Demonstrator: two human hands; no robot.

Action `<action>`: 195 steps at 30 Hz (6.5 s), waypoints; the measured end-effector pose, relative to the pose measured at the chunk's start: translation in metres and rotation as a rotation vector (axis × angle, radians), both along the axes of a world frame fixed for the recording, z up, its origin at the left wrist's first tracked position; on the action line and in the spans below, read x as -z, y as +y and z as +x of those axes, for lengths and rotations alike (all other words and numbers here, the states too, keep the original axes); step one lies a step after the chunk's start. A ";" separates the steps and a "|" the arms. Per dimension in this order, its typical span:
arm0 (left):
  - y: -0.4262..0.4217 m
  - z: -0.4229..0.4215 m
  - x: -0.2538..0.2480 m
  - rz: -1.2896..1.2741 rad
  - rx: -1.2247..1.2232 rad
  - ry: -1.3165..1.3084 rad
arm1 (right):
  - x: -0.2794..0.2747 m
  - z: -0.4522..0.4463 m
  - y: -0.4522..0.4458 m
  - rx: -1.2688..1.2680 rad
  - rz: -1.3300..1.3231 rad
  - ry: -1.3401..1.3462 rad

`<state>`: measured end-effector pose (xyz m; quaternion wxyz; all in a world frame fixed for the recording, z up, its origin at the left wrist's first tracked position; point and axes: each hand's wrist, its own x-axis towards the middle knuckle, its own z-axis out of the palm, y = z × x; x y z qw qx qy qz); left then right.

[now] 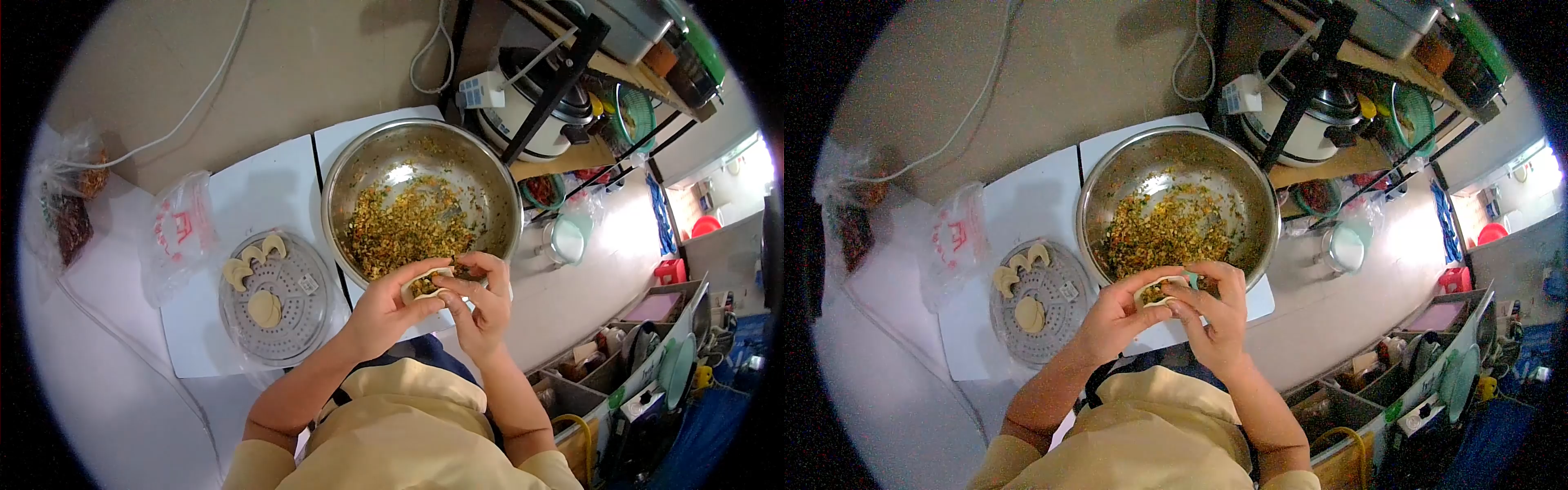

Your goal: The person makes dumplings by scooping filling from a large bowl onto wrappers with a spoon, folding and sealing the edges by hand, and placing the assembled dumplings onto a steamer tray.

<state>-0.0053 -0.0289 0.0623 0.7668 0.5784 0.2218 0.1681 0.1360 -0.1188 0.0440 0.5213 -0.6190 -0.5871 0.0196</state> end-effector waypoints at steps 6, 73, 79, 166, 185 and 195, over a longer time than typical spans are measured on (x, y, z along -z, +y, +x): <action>0.000 0.001 0.000 0.042 -0.006 0.010 | 0.007 -0.001 0.001 -0.077 0.051 0.296; -0.009 0.021 0.011 0.058 -0.269 -0.006 | 0.025 0.042 0.019 -0.202 -0.006 0.562; -0.009 0.020 0.013 0.045 -0.266 -0.014 | 0.026 0.037 0.015 -0.330 0.039 0.500; -0.019 0.026 0.007 0.127 -0.428 -0.101 | -0.005 0.027 0.018 -0.145 0.057 0.297; -0.022 0.030 -0.004 0.076 -0.300 -0.046 | 0.005 0.032 0.019 -0.136 0.092 0.190; -0.023 0.032 -0.004 0.313 -0.288 0.082 | 0.009 0.029 0.019 -0.143 0.049 0.119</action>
